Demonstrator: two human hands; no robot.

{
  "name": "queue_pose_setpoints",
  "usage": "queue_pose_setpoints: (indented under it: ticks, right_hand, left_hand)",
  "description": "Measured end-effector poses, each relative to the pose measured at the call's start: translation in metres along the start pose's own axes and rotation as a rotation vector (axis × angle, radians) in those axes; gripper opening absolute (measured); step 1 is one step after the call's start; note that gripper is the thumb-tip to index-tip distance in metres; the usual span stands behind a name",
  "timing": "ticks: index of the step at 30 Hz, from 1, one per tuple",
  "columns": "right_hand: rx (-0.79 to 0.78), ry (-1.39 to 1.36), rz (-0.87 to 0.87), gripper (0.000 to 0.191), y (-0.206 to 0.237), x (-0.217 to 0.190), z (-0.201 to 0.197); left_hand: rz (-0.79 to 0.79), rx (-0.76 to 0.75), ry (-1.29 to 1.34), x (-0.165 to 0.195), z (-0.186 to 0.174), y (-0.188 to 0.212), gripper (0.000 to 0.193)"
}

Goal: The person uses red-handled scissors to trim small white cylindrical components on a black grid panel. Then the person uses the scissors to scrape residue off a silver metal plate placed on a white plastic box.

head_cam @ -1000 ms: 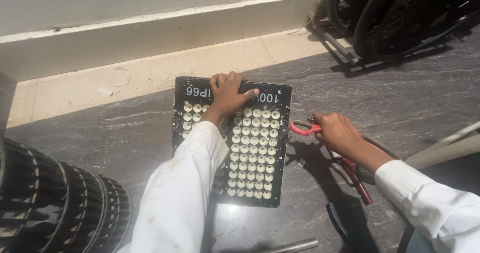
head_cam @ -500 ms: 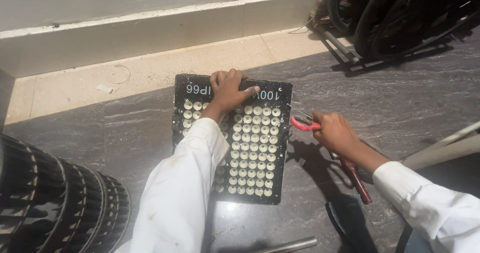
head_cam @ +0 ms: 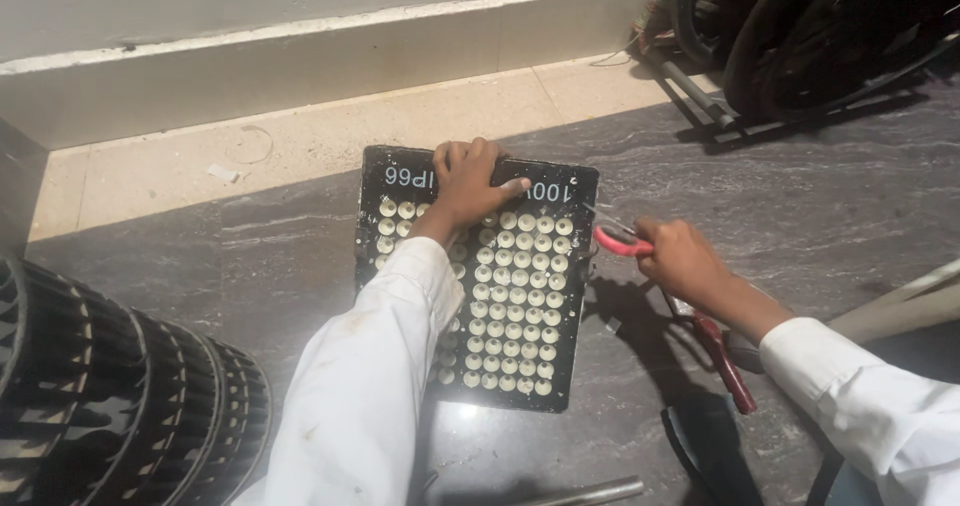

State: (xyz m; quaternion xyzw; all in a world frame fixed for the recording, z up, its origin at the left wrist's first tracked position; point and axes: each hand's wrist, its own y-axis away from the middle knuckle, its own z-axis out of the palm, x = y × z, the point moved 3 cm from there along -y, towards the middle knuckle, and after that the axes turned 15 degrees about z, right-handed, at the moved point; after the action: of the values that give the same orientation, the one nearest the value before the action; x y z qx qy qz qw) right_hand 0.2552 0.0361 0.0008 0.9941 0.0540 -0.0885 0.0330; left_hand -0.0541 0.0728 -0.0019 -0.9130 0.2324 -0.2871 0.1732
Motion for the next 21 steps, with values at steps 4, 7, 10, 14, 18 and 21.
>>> queue_pose_setpoints:
  ticks: [4,7,10,14,18,21]
  right_hand:
    - [-0.214,-0.029,-0.179,0.03,0.04,-0.014,0.042]
    - [-0.291,-0.033,-0.267,0.027,0.05,-0.017,0.052]
    - [-0.168,-0.099,-0.118,0.034,0.02,-0.009,0.028]
    - [-0.15,-0.058,0.09,0.022,0.008,-0.005,0.016]
    - [-0.282,-0.015,-0.287,0.024,0.064,-0.023,0.047]
    - [-0.259,0.18,-0.428,0.022,0.072,-0.025,0.049]
  left_hand:
    - [-0.012,-0.007,-0.011,-0.001,0.003,0.001,0.067]
    - [0.002,-0.005,-0.017,-0.001,0.005,0.001,0.068]
    - [-0.002,-0.015,-0.028,-0.002,0.005,0.0,0.07]
    - [-0.013,-0.032,-0.01,-0.002,0.004,-0.001,0.07]
    - [-0.027,-0.05,-0.017,-0.002,0.006,0.0,0.07]
    - [-0.019,-0.056,0.008,-0.003,0.007,0.0,0.07]
